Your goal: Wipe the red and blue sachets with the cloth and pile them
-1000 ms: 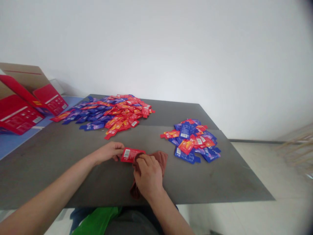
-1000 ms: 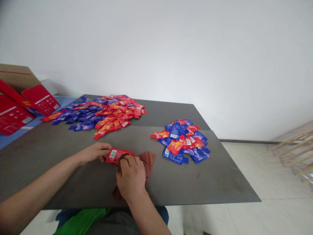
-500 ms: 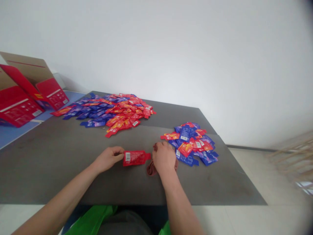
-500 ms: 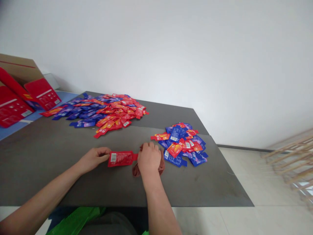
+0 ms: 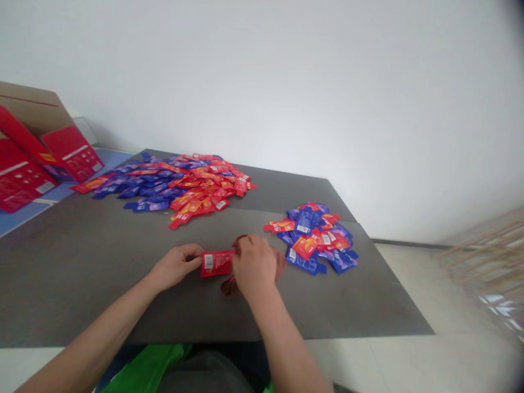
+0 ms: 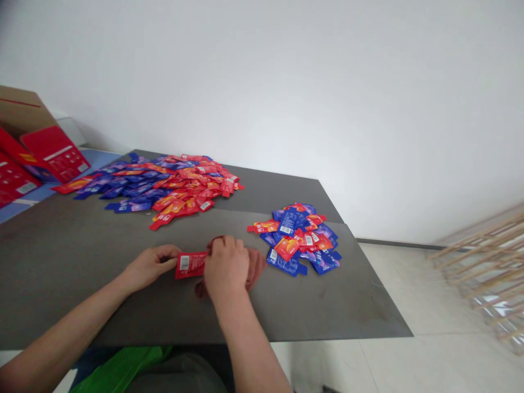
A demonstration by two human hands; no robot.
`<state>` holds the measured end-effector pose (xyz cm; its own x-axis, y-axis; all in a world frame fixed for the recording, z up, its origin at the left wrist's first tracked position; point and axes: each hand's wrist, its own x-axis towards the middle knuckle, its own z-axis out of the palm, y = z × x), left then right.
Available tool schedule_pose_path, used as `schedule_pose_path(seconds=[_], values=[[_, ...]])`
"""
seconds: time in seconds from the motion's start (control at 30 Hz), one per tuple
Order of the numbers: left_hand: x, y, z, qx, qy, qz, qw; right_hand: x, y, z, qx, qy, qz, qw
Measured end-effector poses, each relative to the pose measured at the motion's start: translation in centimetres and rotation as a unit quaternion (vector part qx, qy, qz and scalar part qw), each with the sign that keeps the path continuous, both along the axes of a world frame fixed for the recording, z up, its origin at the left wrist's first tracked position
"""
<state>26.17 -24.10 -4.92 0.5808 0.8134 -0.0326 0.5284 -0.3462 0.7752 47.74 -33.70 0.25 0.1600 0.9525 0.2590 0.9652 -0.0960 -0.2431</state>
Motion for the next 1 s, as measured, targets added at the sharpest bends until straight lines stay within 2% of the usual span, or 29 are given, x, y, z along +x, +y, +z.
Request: schedule_pose_path(seconds=[0.07, 0.1, 0.13, 0.2, 0.27, 0.33, 0.43, 0.5, 0.53, 0.57, 0.63, 0.7, 0.77, 0.83, 0.9, 0.97, 1.0], values=[[0.1, 0.0, 0.0, 0.004, 0.009, -0.001, 1.0, -2.0, -0.1, -0.6, -0.005, 0.002, 0.081, 0.997], [0.1, 0.0, 0.1, 0.009, 0.013, -0.002, 1.0, -2.4, 0.0, -1.0, -0.023, 0.0, 0.099, 0.995], [0.1, -0.1, 0.1, 0.013, 0.014, -0.005, 1.0, -2.3, 0.2, -1.4, -0.048, -0.006, 0.094, 0.994], [0.1, -0.1, 0.2, 0.018, 0.012, -0.012, 1.0, -0.4, 0.6, -1.7, -0.096, -0.019, 0.036, 0.994], [-0.1, -0.1, 0.2, 0.015, 0.01, -0.015, 1.0, 1.9, 1.0, -1.2, -0.119, -0.028, -0.022, 0.992], [-0.2, 0.0, 0.1, 0.008, 0.015, -0.012, 1.0, 2.8, 1.0, -0.3, -0.108, -0.026, -0.035, 0.993], [-0.2, 0.1, 0.0, 0.002, 0.028, -0.009, 1.0, 0.4, 0.6, 0.2, -0.05, -0.014, 0.044, 0.998], [-0.1, 0.0, 0.1, 0.012, 0.036, -0.013, 0.999, -1.6, 0.4, -0.4, -0.039, -0.009, 0.115, 0.993], [-0.1, -0.1, 0.2, 0.021, 0.036, -0.014, 0.999, -2.1, 0.4, -0.8, -0.051, -0.009, 0.127, 0.991], [0.0, -0.2, 0.3, 0.027, 0.035, -0.015, 0.999, -1.9, 0.4, -1.3, -0.07, -0.012, 0.12, 0.99], [0.0, -0.3, 0.4, 0.032, 0.024, -0.019, 0.999, -0.2, 0.6, -1.7, -0.11, -0.024, 0.063, 0.992], [0.0, -0.4, 0.4, 0.025, 0.015, -0.023, 0.999, 2.1, 1.0, -1.3, -0.125, -0.038, 0.006, 0.991], [-0.1, -0.3, 0.4, 0.019, 0.014, -0.022, 0.999, 3.0, 1.1, -0.5, -0.11, -0.036, -0.012, 0.993], [-0.1, -0.2, 0.3, 0.017, 0.018, -0.018, 1.0, 1.9, 0.9, 0.1, -0.07, -0.018, 0.02, 0.997], [-0.1, -0.2, 0.4, 0.017, 0.024, -0.021, 0.999, -0.4, 0.7, 0.1, -0.032, 0.001, 0.09, 0.995], [0.0, -0.3, 0.5, 0.022, 0.029, -0.027, 0.999, -2.0, 0.6, -0.6, -0.038, 0.003, 0.142, 0.989], [0.1, -0.4, 0.5, 0.025, 0.031, -0.028, 0.999, -2.1, 0.6, -1.0, -0.056, -0.003, 0.14, 0.988]])
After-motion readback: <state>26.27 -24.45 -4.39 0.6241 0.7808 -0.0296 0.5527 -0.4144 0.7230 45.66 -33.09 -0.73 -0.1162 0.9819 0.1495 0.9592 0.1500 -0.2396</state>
